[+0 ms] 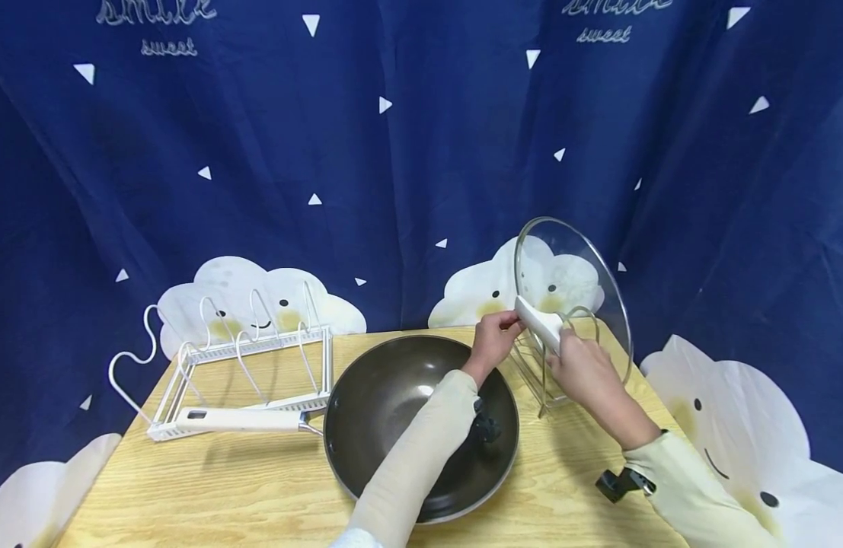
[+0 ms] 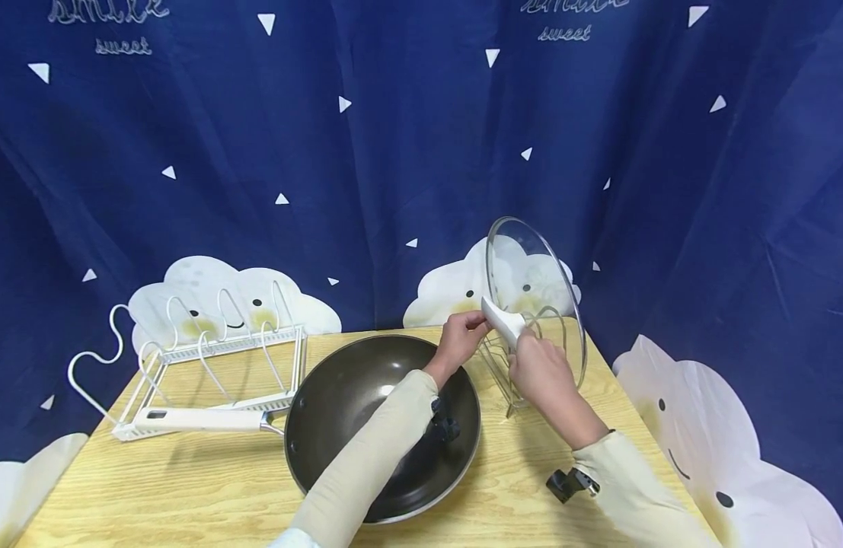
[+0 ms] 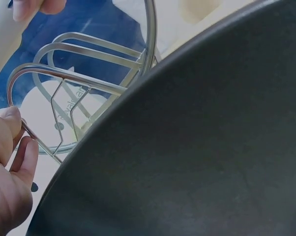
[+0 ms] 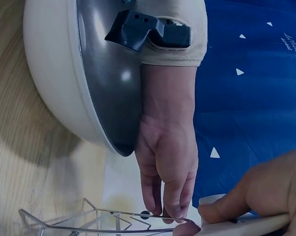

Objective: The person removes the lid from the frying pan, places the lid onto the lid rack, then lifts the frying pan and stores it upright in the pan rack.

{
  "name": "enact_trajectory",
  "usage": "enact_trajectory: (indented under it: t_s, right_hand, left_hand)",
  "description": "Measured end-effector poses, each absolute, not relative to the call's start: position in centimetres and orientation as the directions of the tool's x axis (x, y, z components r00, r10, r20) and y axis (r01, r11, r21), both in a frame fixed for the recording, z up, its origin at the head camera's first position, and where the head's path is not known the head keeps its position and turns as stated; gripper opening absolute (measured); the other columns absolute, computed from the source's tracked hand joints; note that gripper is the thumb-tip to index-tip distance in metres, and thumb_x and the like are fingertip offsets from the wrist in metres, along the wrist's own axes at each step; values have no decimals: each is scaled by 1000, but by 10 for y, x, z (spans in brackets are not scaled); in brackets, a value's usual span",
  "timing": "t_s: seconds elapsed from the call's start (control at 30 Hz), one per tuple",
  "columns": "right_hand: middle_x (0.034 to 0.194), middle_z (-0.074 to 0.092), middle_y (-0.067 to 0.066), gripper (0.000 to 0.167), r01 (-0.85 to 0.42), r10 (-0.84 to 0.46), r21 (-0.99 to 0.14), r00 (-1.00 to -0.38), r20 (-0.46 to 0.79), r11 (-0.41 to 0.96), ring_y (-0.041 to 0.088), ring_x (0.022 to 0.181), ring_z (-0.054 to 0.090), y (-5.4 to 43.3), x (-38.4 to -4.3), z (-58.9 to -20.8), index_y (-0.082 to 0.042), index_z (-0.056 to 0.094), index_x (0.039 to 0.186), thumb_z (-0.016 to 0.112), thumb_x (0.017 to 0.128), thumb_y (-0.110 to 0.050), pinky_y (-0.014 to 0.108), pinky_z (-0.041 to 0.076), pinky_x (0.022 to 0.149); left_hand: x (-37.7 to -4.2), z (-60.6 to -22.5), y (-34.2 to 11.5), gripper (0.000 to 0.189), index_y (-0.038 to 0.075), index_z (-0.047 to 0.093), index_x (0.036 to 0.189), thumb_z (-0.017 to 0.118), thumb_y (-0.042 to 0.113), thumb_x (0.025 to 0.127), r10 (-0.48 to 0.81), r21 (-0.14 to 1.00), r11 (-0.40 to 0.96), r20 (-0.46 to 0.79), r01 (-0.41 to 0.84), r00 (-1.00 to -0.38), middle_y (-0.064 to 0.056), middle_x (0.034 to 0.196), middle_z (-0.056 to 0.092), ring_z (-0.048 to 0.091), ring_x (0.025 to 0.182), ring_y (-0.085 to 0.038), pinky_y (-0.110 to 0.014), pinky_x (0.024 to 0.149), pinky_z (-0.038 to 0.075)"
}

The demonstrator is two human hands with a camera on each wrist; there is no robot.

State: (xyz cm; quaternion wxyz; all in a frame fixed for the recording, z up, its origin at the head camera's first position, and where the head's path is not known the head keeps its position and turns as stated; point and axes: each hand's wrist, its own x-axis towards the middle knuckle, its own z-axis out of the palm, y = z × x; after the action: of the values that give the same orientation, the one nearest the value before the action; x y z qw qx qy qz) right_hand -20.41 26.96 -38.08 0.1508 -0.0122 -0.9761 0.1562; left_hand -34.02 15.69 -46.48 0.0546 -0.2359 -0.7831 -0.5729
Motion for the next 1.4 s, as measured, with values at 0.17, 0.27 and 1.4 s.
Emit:
enact_trajectory:
  t_s: [0.17,0.27,1.4]
  right_hand:
    - [80,64,33,30,-19,81,-318,-951,298,948,51,73,64,264,-205,-382,14,57,105,69,90,-10,64,47,67]
    - [80,63,34,32,-12,88,-321,-951,295,947,51,72,63,260,-204,-383,15,57,106,69,92,-11,64,47,66]
    - [94,67,39,58,11,138,-337,-924,355,942,56,77,65,249,-185,-388,14,54,133,70,94,-26,66,47,66]
  left_hand:
    - [-340,-465,155,17,10,81,106,71,20,97,288,867,239,368,438,-884,-4,100,79,73,94,-14,-20,86,52]
    - [-340,-465,154,15,10,81,102,72,19,96,276,878,231,354,419,-893,-4,96,79,73,89,-12,-21,82,51]
    - [-336,-459,146,28,2,72,121,67,-3,94,375,973,51,191,226,-907,-16,115,74,71,106,-23,-23,86,55]
